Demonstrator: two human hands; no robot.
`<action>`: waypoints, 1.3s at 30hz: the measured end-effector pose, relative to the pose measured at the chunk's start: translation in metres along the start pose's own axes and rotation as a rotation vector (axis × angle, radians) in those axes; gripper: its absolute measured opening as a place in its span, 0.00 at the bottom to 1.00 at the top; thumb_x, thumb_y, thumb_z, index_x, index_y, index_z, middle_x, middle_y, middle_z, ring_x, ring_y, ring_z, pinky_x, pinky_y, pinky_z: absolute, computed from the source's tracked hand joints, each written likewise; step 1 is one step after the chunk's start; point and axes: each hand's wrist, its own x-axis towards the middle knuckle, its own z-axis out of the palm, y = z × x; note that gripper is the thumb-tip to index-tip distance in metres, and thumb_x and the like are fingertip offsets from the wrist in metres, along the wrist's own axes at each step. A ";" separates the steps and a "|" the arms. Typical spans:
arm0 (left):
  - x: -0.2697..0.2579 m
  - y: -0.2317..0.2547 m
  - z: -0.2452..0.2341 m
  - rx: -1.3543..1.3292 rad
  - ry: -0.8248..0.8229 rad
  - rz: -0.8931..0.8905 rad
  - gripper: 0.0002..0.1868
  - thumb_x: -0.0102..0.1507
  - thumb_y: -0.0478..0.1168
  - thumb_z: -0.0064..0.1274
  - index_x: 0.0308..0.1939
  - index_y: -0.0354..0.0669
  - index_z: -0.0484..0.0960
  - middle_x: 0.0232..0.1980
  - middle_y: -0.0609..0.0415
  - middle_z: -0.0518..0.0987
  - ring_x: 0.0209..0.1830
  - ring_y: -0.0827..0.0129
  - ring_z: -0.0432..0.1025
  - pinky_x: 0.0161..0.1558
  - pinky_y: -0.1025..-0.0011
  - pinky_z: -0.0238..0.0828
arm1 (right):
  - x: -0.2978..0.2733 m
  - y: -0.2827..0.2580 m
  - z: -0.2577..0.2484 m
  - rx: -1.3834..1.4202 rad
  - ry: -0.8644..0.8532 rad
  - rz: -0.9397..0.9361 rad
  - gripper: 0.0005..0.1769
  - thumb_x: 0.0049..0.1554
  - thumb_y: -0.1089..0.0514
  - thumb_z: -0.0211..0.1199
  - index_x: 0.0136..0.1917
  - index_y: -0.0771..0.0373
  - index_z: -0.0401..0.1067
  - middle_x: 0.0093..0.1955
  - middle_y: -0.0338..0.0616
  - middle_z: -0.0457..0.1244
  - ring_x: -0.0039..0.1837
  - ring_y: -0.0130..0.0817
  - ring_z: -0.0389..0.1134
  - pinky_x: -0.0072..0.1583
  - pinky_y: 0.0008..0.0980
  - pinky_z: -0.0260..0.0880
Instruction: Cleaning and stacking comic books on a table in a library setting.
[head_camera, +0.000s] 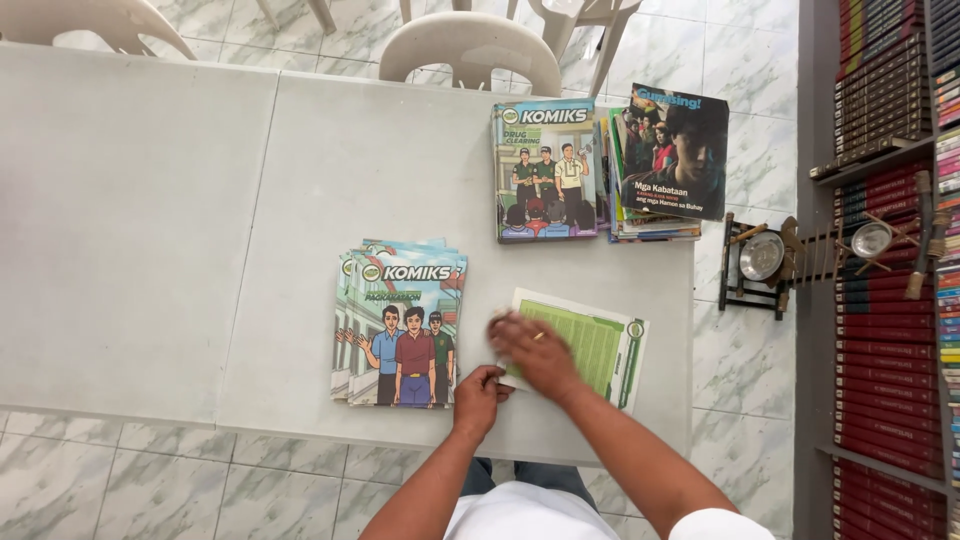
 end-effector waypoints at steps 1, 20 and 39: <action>-0.004 0.003 0.000 -0.004 0.000 -0.007 0.15 0.69 0.28 0.40 0.51 0.34 0.83 0.49 0.36 0.83 0.41 0.56 0.83 0.45 0.66 0.86 | -0.010 0.024 -0.001 0.003 -0.007 0.000 0.14 0.62 0.52 0.56 0.60 0.43 0.76 0.68 0.35 0.66 0.70 0.41 0.66 0.65 0.45 0.65; -0.009 0.020 -0.002 0.080 0.028 0.016 0.15 0.68 0.27 0.41 0.50 0.32 0.84 0.47 0.34 0.84 0.40 0.56 0.84 0.43 0.70 0.87 | -0.101 0.003 -0.029 -0.051 -0.093 0.259 0.16 0.63 0.57 0.54 0.60 0.43 0.76 0.66 0.35 0.66 0.70 0.42 0.65 0.66 0.47 0.61; -0.040 0.176 -0.010 0.285 0.047 0.645 0.08 0.62 0.26 0.54 0.43 0.38 0.83 0.37 0.55 0.83 0.31 0.72 0.78 0.36 0.75 0.77 | 0.049 0.099 -0.179 -0.116 0.503 0.747 0.19 0.69 0.73 0.49 0.72 0.72 0.67 0.74 0.55 0.55 0.72 0.52 0.60 0.72 0.44 0.63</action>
